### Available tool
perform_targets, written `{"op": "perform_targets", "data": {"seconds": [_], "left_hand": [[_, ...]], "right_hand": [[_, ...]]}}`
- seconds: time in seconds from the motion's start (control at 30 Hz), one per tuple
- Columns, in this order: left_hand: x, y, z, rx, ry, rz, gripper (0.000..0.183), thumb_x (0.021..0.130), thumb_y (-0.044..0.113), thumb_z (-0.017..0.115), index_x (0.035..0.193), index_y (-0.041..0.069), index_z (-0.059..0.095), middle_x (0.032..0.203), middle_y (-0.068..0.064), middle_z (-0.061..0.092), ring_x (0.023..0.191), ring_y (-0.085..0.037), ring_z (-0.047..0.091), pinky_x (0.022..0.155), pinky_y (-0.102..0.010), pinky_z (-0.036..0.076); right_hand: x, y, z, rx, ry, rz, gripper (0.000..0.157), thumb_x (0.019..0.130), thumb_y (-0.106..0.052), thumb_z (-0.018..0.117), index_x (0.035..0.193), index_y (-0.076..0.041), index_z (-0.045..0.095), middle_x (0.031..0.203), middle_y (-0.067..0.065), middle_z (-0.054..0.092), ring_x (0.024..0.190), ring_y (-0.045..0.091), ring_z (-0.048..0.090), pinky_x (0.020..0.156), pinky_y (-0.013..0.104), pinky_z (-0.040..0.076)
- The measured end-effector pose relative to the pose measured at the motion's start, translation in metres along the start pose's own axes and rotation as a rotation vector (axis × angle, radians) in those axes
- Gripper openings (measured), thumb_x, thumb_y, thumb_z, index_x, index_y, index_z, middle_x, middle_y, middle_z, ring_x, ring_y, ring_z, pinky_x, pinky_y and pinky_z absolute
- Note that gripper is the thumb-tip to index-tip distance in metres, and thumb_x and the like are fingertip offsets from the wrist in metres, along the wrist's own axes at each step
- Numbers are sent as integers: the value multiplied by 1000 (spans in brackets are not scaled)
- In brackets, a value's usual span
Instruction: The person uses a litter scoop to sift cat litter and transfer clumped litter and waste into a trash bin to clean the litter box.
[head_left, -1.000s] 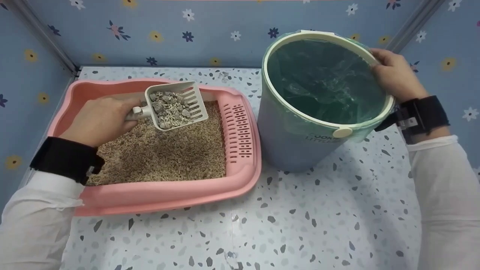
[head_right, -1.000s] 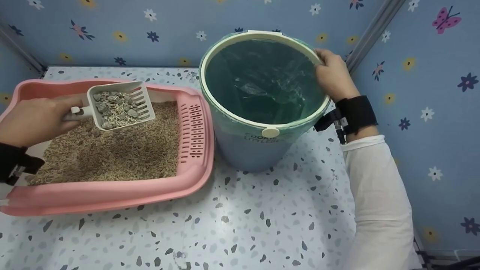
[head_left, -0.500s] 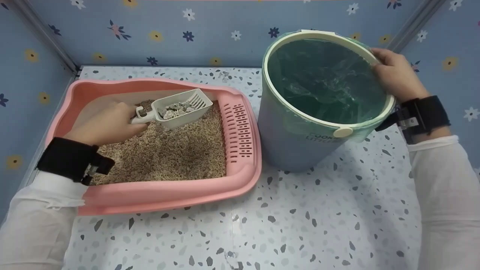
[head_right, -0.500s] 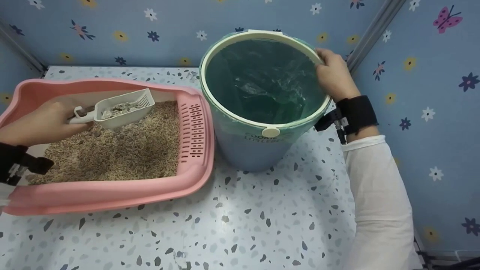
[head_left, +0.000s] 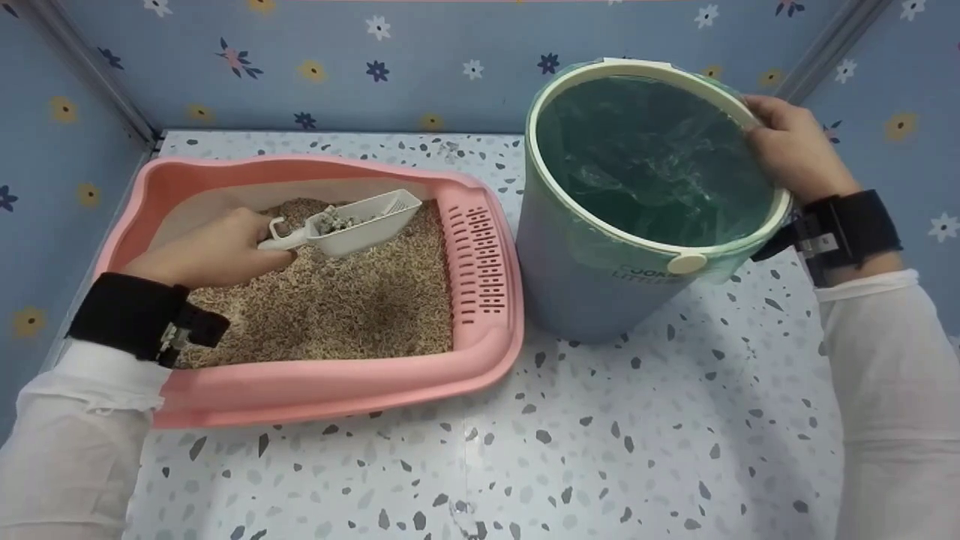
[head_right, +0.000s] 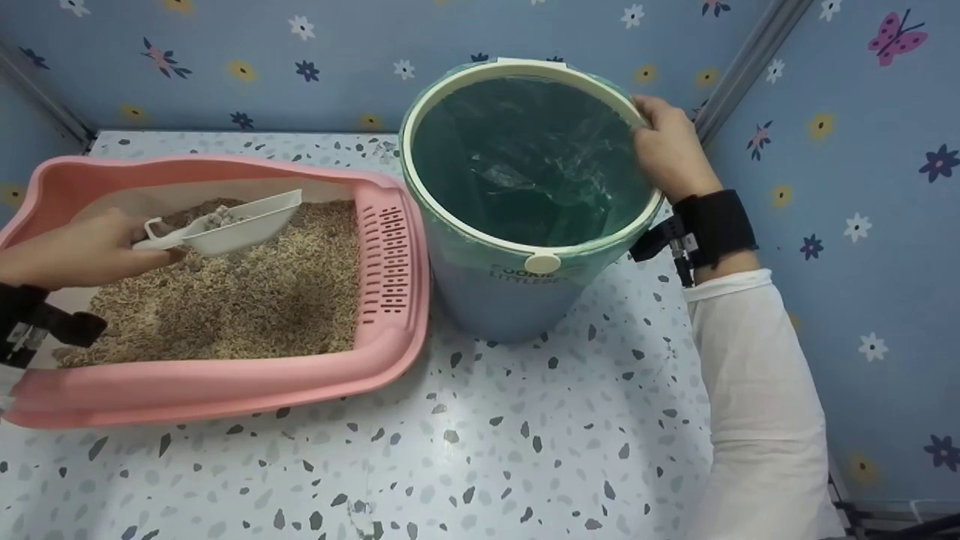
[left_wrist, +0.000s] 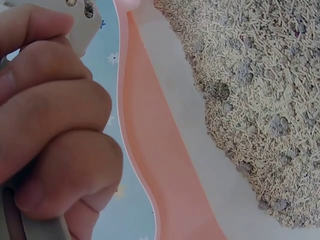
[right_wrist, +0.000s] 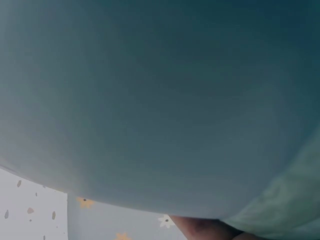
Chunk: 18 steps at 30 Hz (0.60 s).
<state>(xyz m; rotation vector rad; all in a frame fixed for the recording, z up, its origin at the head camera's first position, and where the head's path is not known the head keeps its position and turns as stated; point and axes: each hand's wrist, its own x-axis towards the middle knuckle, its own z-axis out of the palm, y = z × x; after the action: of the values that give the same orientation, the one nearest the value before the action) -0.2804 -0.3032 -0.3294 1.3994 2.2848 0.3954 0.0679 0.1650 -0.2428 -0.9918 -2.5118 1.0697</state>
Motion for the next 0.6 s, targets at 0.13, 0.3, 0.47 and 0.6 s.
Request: {"op": "perform_targets", "data": {"seconds": [0.13,0.3,0.47,0.6], "left_hand": [[-1,-1,0,65,35,14,23,90,25,55,74,10,48,60,-1,43,50,-13,38,47,-28,34],[-2,-2,1,270,203,97,28,87,28,60,67,13,46,58,0,45,51,-16,39,50,-30,31],[-3,-2,4,389,378,176,29,86,23,63,66,11,47,54,-1,45,49,-19,40,50,-36,37],[-4,-1,6,445,481,212,16,84,20,66,85,5,60,53,-4,50,46,-20,43,43,-35,36]], "right_hand": [[0,0,0,-8,3,2,47,101,-24,35,147,-17,31,131,17,46,85,4,62,68,16,53],[0,-1,0,-2,5,7,47,101,-24,36,147,-17,31,132,18,46,85,3,62,69,16,52],[0,-1,0,-19,7,10,48,101,-25,35,148,-16,29,135,17,45,93,8,61,74,16,52],[0,-2,0,-30,6,27,48,101,-25,34,148,-17,29,138,16,43,102,13,58,79,18,51]]}}
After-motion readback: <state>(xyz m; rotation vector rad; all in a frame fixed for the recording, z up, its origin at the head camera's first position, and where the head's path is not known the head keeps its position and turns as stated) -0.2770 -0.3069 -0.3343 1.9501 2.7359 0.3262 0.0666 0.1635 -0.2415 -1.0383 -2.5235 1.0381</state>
